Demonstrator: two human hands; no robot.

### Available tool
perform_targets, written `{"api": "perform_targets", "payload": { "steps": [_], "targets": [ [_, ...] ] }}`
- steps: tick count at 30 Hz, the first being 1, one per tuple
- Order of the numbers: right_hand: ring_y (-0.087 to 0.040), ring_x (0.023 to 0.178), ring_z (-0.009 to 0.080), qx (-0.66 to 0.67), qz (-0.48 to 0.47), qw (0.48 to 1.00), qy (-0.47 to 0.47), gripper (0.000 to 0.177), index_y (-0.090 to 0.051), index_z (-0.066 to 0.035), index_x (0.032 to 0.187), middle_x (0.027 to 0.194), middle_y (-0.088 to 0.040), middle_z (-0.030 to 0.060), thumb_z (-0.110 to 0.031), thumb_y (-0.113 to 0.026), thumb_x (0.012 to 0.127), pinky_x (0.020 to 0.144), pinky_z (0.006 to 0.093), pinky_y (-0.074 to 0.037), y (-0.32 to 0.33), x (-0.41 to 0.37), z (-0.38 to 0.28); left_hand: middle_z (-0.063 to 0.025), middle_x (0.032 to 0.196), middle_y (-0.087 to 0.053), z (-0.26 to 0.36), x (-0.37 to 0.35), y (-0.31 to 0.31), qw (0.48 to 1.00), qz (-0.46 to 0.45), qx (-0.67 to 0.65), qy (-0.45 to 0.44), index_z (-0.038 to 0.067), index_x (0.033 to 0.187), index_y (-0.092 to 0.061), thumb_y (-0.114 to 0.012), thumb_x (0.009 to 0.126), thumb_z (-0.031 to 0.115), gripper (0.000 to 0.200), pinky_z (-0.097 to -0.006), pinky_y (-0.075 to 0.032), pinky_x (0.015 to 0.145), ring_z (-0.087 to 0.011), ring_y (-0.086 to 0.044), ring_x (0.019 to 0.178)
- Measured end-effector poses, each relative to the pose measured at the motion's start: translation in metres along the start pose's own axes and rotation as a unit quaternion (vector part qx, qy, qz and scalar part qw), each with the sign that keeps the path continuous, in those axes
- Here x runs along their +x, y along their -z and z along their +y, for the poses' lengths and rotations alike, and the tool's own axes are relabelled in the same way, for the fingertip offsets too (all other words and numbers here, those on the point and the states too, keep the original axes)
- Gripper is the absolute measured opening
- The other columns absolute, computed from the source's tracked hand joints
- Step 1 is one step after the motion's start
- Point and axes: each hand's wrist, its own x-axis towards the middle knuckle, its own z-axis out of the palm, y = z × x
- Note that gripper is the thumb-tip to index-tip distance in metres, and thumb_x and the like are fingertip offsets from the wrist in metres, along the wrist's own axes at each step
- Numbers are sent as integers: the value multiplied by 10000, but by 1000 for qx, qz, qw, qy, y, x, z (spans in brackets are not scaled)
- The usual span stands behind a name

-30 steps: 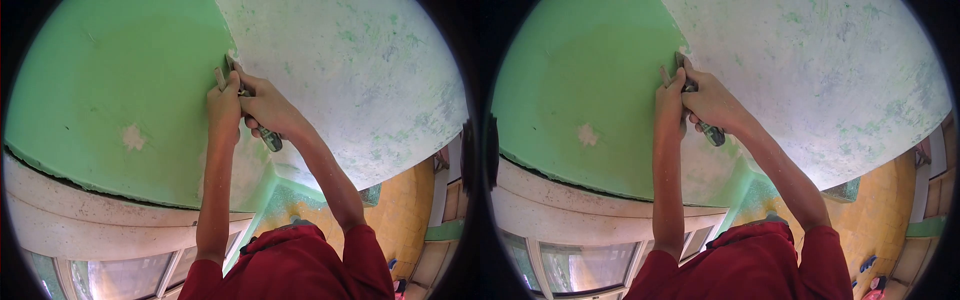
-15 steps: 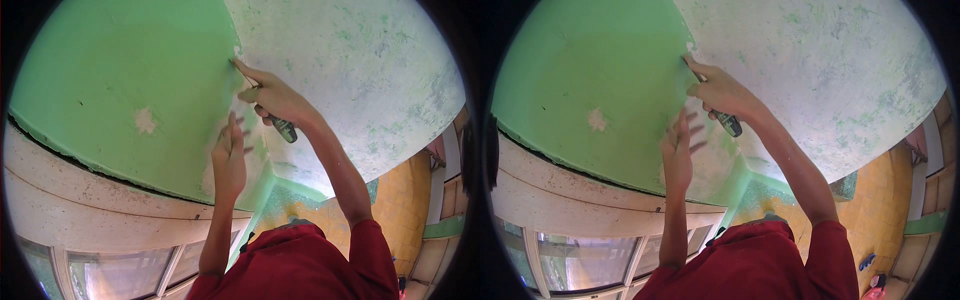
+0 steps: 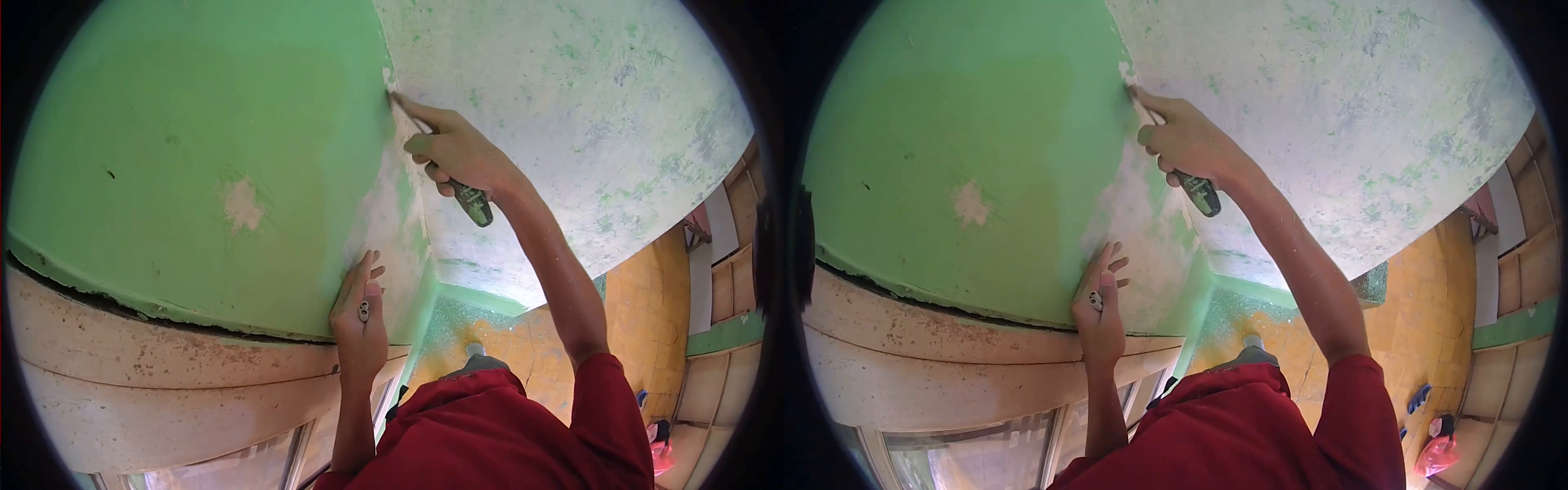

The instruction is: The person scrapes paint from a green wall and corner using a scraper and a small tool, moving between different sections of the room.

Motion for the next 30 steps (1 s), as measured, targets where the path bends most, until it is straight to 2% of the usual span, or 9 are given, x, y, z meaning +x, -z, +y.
{"api": "perform_targets", "payload": {
  "steps": [3, 8, 12, 17, 22, 27, 30],
  "targets": [
    [-361, 496, 69, 61, 40, 997, 20, 724, -302, -178, 1565, 741, -456, -4, -64, -488, 875, 420, 249, -375, -7, 4, 2, -194, 1302, -599, -2, -1, 3, 1000, -2, 18, -22, -13, 1383, -520, -448, 1040, 136, 381, -382, -495, 947, -285, -629, 1130],
    [-385, 504, 70, -44, 22, 999, 1, 726, -294, -165, 1566, 755, -479, 11, -76, -497, 875, 432, 268, -409, 1, 8, -6, -198, 1290, -603, -4, 2, 3, 999, -10, 38, -37, -10, 1372, -529, -455, 1029, 123, 376, -388, -474, 973, -304, -625, 1137],
    [-421, 517, 80, -46, 46, 998, 21, 723, -298, -154, 1563, 771, -507, 38, -73, -506, 875, 443, 271, -432, -5, 11, 1, -202, 1278, -608, -4, 1, 3, 999, -6, 29, -42, -19, 1349, -544, -449, 1035, 149, 368, -389, -470, 974, -308, -626, 1133],
    [-465, 547, 102, 86, 82, 993, 15, 717, -264, -96, 1564, 824, -528, 74, -59, -513, 892, 464, 277, -459, -26, 14, -8, -205, 1278, -608, -7, -6, 7, 1000, -7, 13, -27, -19, 1337, -551, -439, 1042, 160, 362, -391, -468, 975, -313, -623, 1139],
    [-470, 549, 103, 79, 79, 994, 21, 719, -254, -74, 1562, 821, -517, 65, -58, -529, 898, 463, 277, -460, -36, 11, -19, -204, 1285, -606, -8, -8, 9, 999, -3, 13, -52, -24, 1339, -547, -443, 1042, 166, 367, -394, -463, 980, -316, -620, 1144],
    [-458, 548, 94, 101, 76, 992, 11, 703, -270, -68, 1557, 812, -508, 53, -50, -520, 900, 456, 268, -452, -23, 18, -11, -206, 1286, -604, -7, -10, 8, 999, -10, 19, -25, -30, 1344, -540, -452, 1038, 162, 372, -395, -462, 987, -319, -619, 1144],
    [-446, 545, 85, 48, 57, 997, 21, 693, -281, -74, 1555, 804, -505, 42, -46, -511, 901, 453, 261, -444, -18, 11, -23, -207, 1279, -606, -9, -10, 12, 998, -13, 29, -51, -34, 1339, -544, -460, 1036, 159, 370, -393, -461, 991, -316, -615, 1150]
  ]
}}
